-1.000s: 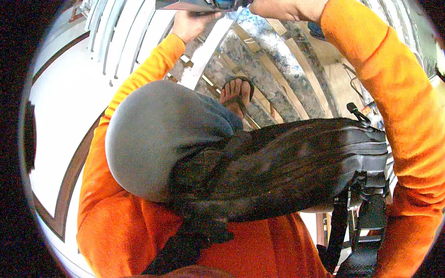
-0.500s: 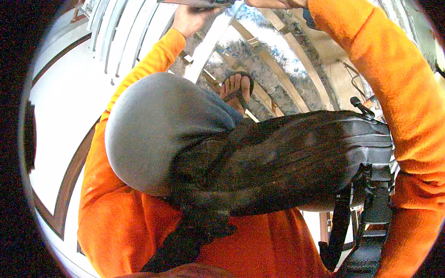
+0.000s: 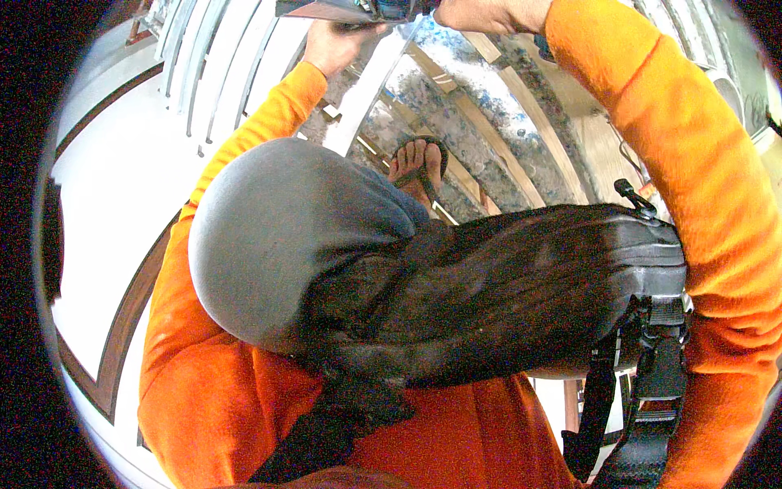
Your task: The person uses a hammer to tap metal strips into place on a curved metal frame structure, then uses a cordless drill to fasten the strips with screws. The work is performed while standing on a ladder.
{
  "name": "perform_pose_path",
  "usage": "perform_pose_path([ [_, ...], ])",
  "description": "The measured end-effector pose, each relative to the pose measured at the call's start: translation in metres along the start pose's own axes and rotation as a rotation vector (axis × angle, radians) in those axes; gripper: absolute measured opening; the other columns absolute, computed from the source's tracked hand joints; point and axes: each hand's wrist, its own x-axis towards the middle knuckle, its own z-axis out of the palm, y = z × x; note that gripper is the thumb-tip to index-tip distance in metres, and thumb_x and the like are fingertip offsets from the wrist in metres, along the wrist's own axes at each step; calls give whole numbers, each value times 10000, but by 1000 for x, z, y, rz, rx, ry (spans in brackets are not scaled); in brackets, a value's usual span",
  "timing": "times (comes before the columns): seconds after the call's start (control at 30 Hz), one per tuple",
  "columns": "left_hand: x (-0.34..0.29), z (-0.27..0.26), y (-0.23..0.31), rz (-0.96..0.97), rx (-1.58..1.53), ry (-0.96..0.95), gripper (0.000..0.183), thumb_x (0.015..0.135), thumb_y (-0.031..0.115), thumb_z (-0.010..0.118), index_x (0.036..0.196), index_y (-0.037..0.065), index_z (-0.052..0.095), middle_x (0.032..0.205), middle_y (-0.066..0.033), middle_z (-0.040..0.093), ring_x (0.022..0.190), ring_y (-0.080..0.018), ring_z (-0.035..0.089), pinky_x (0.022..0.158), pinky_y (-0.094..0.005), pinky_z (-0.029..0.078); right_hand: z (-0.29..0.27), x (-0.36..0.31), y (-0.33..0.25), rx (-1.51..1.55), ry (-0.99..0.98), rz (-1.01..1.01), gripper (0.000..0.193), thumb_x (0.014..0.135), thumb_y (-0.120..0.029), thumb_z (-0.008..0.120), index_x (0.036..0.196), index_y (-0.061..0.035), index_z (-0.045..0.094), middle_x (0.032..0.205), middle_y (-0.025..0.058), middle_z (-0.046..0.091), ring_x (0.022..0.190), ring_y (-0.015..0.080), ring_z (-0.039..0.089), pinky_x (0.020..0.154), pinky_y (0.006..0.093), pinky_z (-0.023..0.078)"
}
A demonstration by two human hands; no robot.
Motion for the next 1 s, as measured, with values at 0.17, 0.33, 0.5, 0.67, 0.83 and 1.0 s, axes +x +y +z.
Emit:
perform_pose_path([
  [0.17,1,4,-6,13,-192,25,274,760,100,874,955,-4,712,930,-109,729,869,-238,700,773,-394,568,4,5,-5,-89,12,53,201,767,-167,647,856,-26,759,830,220,732,800,401,717,700,449,564],
  [0.33,2,5,-10,-13,-255,7,297,764,63,871,1003,-5,709,957,-103,733,885,-215,704,786,-381,579,-7,18,0,-79,-31,-162,179,804,-99,596,885,-28,738,875,243,721,809,388,707,703,457,553],
  [0.5,-3,6,-3,-66,-287,20,275,771,51,865,991,-18,716,952,-104,739,869,-219,705,777,-384,578,-2,8,-7,-77,30,-10,273,766,-232,635,912,-28,743,925,249,731,922,416,716,796,464,573],
  [0.67,-5,5,-10,-8,-93,-12,264,758,62,877,963,-14,730,912,-104,747,858,-213,710,763,-374,572,-1,19,3,-95,10,-62,267,773,-223,612,904,-29,741,898,260,722,877,424,711,764,465,573],
  [0.83,-4,5,-4,76,1,82,280,744,95,891,963,13,736,908,-112,744,855,-232,715,762,-377,573,-1,6,3,62,90,-59,248,750,-200,628,883,-28,748,855,261,715,827,426,708,722,452,570],
  [1.0,-3,4,4,-9,-196,41,297,767,127,876,1007,14,742,953,-122,753,867,-226,719,765,-380,573,-1,4,-5,-51,-95,40,197,740,-178,663,828,-38,769,816,233,716,784,413,704,688,453,559],
])
